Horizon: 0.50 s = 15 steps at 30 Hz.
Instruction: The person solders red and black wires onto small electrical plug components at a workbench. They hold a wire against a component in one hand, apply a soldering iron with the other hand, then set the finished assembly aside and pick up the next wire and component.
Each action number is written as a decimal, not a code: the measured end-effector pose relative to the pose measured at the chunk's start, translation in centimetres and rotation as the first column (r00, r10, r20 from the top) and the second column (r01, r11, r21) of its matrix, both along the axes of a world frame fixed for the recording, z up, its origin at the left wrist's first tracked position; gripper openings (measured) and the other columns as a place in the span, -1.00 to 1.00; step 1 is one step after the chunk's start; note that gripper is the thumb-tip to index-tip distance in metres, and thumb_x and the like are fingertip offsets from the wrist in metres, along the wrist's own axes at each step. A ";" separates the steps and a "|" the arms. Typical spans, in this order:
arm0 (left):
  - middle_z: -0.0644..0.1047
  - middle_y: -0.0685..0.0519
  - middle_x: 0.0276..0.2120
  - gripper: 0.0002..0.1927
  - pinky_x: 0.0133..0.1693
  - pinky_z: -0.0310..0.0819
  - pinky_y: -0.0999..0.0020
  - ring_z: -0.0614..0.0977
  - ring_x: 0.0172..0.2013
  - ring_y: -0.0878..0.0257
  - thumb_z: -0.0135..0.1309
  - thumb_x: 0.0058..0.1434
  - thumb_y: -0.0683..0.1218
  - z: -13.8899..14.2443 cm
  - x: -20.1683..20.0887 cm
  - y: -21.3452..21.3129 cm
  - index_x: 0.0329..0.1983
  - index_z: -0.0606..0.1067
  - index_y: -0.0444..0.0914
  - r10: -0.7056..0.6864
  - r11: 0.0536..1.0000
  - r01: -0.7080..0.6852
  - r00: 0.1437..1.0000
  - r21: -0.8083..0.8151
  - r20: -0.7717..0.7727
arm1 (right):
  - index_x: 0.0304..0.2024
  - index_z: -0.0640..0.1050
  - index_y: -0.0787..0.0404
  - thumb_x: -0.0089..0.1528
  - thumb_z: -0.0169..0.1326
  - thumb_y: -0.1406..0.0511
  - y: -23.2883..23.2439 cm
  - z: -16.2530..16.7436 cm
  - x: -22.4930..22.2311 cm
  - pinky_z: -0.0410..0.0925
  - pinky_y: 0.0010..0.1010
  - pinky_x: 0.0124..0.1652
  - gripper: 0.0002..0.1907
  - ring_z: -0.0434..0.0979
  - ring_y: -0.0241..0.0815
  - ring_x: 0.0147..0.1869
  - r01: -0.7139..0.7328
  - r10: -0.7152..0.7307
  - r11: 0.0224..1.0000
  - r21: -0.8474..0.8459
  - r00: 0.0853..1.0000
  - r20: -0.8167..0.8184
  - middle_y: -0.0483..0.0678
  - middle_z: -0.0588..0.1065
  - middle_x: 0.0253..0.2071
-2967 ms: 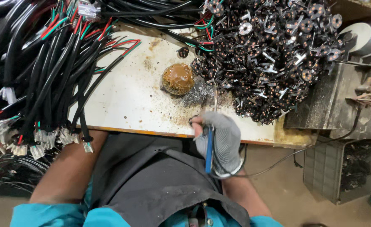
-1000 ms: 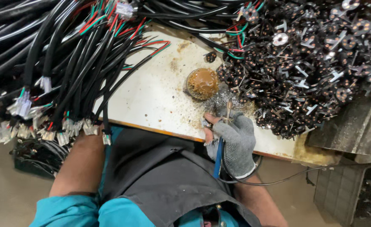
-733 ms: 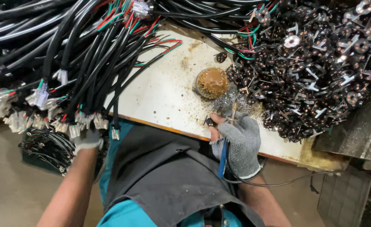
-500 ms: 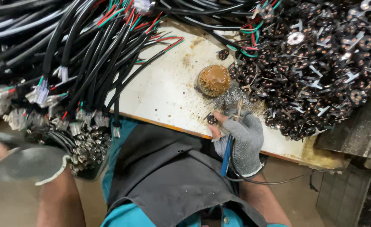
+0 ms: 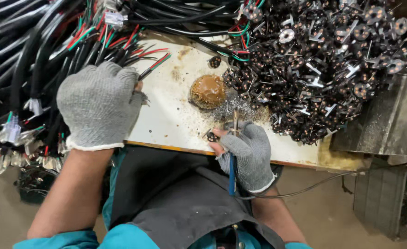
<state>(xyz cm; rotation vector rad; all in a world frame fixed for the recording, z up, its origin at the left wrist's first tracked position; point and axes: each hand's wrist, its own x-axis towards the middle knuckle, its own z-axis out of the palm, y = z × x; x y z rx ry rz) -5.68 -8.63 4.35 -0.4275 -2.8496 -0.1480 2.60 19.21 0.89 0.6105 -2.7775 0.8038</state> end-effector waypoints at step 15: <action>0.53 0.00 -0.43 -0.81 -0.31 0.46 0.15 0.59 -0.38 0.01 0.30 0.06 -0.07 -2.3 8.7 4.9 -0.31 0.55 -0.18 -0.552 0.545 0.050 0.773 0.837 0.312 | -0.12 0.58 0.23 0.30 0.25 0.21 0.0 1.9 5.1 0.50 -0.39 -0.02 -0.76 0.65 -0.22 -0.08 0.480 -0.118 0.752 -0.451 0.772 0.624 -0.05 0.64 -0.18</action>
